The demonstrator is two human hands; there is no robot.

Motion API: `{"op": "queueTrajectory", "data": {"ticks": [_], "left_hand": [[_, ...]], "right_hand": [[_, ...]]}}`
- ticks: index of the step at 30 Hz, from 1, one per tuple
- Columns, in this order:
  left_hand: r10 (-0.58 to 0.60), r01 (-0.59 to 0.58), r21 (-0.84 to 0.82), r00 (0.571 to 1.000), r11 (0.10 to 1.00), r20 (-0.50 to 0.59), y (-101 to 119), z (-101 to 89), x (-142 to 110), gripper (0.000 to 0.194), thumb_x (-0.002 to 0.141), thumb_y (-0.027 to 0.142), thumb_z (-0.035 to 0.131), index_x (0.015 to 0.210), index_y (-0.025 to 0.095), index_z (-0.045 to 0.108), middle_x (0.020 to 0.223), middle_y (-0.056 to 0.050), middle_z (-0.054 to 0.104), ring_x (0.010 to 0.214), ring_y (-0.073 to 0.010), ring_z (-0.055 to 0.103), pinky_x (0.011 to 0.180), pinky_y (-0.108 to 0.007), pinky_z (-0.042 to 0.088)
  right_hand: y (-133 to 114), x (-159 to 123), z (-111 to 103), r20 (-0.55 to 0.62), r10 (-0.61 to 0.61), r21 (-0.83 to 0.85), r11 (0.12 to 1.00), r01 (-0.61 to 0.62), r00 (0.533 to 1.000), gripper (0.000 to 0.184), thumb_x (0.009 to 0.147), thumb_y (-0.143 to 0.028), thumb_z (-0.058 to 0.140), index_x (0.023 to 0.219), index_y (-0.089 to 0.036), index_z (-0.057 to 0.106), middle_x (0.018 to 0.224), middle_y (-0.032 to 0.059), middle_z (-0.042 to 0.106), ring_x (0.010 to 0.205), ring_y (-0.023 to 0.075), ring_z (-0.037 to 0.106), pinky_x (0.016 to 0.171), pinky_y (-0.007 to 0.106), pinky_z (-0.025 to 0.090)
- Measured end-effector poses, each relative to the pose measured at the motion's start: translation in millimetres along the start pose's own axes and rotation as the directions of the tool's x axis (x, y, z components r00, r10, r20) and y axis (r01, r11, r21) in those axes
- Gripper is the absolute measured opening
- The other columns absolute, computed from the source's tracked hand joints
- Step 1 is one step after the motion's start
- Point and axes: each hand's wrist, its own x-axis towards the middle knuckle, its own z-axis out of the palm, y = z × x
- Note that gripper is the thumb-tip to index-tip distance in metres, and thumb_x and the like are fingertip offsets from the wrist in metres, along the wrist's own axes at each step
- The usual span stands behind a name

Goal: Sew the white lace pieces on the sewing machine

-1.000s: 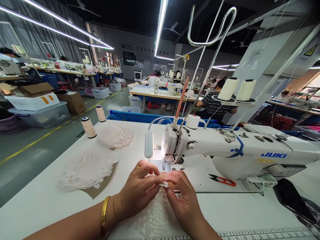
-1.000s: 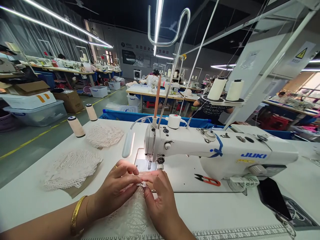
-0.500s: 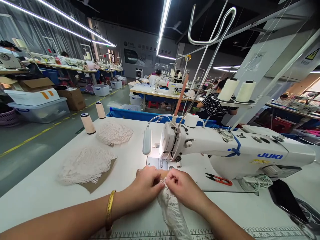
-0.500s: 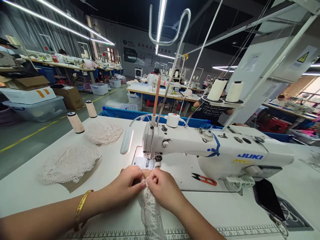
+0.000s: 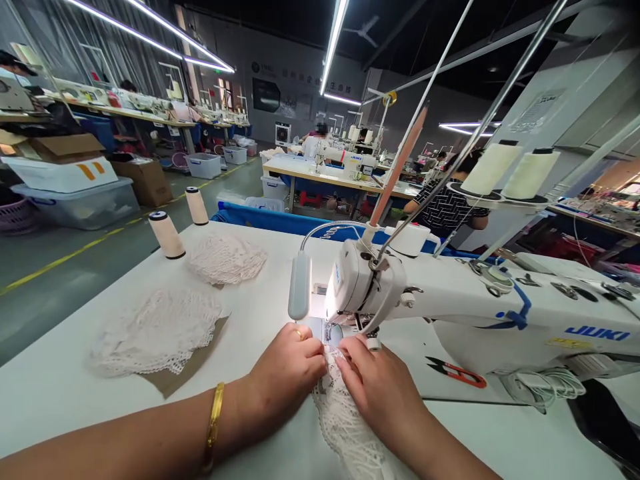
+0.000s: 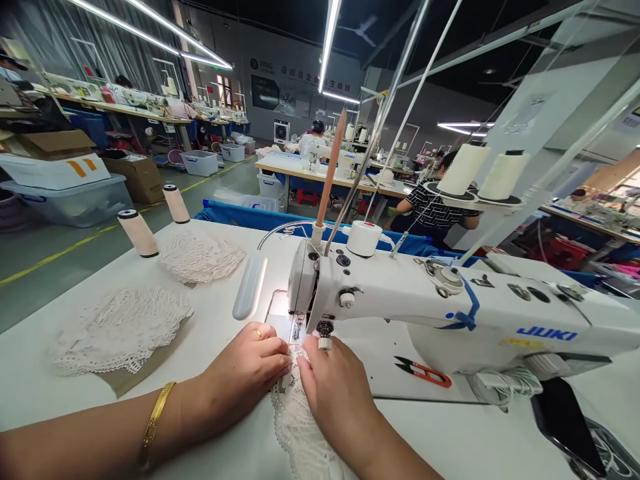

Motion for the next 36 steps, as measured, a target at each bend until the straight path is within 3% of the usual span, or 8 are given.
{"op": "queueTrajectory", "data": {"ticks": [3, 5, 11, 19, 24, 36], "left_hand": [[-0.004, 0.005, 0.021, 1.000, 1.000, -0.020, 0.0, 1.8, -0.3, 0.028, 0.097, 0.007, 0.054, 0.072, 0.018, 0.055, 0.073, -0.001, 0.063, 0.070, -0.0193, 0.045, 0.068, -0.037, 0.035], [-0.012, 0.012, 0.024, 1.000, 1.000, -0.010, 0.3, 1.4, -1.4, 0.026, 0.098, 0.007, 0.054, 0.074, 0.018, 0.058, 0.075, -0.002, 0.064, 0.071, -0.0201, 0.047, 0.068, -0.037, 0.036], [-0.041, 0.041, 0.008, 0.997, 0.999, 0.058, 0.2, -6.1, -3.0, 0.021, 0.100, 0.012, 0.056, 0.082, 0.018, 0.064, 0.081, -0.002, 0.069, 0.076, -0.0218, 0.055, 0.071, -0.039, 0.042], [-0.054, 0.050, 0.091, 0.998, 0.995, 0.038, -1.1, -3.5, 0.9, 0.017, 0.099, 0.011, 0.055, 0.090, 0.018, 0.068, 0.082, -0.003, 0.070, 0.074, -0.0229, 0.056, 0.067, -0.040, 0.042], [-0.069, 0.065, 0.118, 0.997, 0.991, 0.031, 1.0, -0.3, 1.3, 0.014, 0.099, 0.014, 0.057, 0.092, 0.018, 0.068, 0.083, -0.003, 0.070, 0.078, -0.0246, 0.058, 0.070, -0.041, 0.043], [-0.080, 0.072, 0.123, 0.994, 0.990, 0.068, -0.3, -0.5, 1.6, 0.015, 0.100, 0.014, 0.055, 0.091, 0.018, 0.067, 0.084, -0.003, 0.070, 0.080, -0.0250, 0.058, 0.073, -0.041, 0.041]], "right_hand": [[-3.8, -5.7, -0.1, -0.071, -0.171, 0.025, 0.985, 0.173, 0.983, 0.018, 0.103, -0.015, 0.047, 0.111, -0.021, 0.062, 0.106, 0.0087, 0.073, 0.089, 0.0269, 0.067, 0.074, 0.038, 0.049], [-3.6, -5.1, 3.2, -0.054, -0.199, 0.082, 0.976, 0.203, 0.978, 0.022, 0.101, -0.010, 0.047, 0.112, -0.020, 0.063, 0.106, 0.0086, 0.073, 0.092, 0.0267, 0.067, 0.073, 0.038, 0.050], [9.2, -0.3, 14.7, -0.009, -0.150, 0.167, 0.975, 0.149, 0.989, 0.028, 0.102, -0.010, 0.048, 0.111, -0.026, 0.069, 0.108, 0.0076, 0.075, 0.098, 0.0261, 0.069, 0.079, 0.038, 0.057], [16.6, 0.0, 20.8, -0.017, -0.081, 0.113, 0.990, 0.082, 0.997, 0.033, 0.102, -0.013, 0.047, 0.119, -0.026, 0.071, 0.106, 0.0091, 0.076, 0.106, 0.0292, 0.069, 0.088, 0.043, 0.060], [22.0, 0.3, 24.3, -0.021, -0.076, 0.086, 0.993, 0.078, 0.997, 0.033, 0.103, -0.015, 0.045, 0.124, -0.020, 0.070, 0.106, 0.0127, 0.076, 0.107, 0.0308, 0.070, 0.088, 0.045, 0.061], [19.2, 6.3, 21.8, -0.048, -0.062, 0.108, 0.992, 0.067, 0.997, 0.031, 0.100, -0.011, 0.047, 0.115, -0.022, 0.072, 0.115, 0.0086, 0.076, 0.108, 0.0286, 0.069, 0.089, 0.043, 0.056]]}}
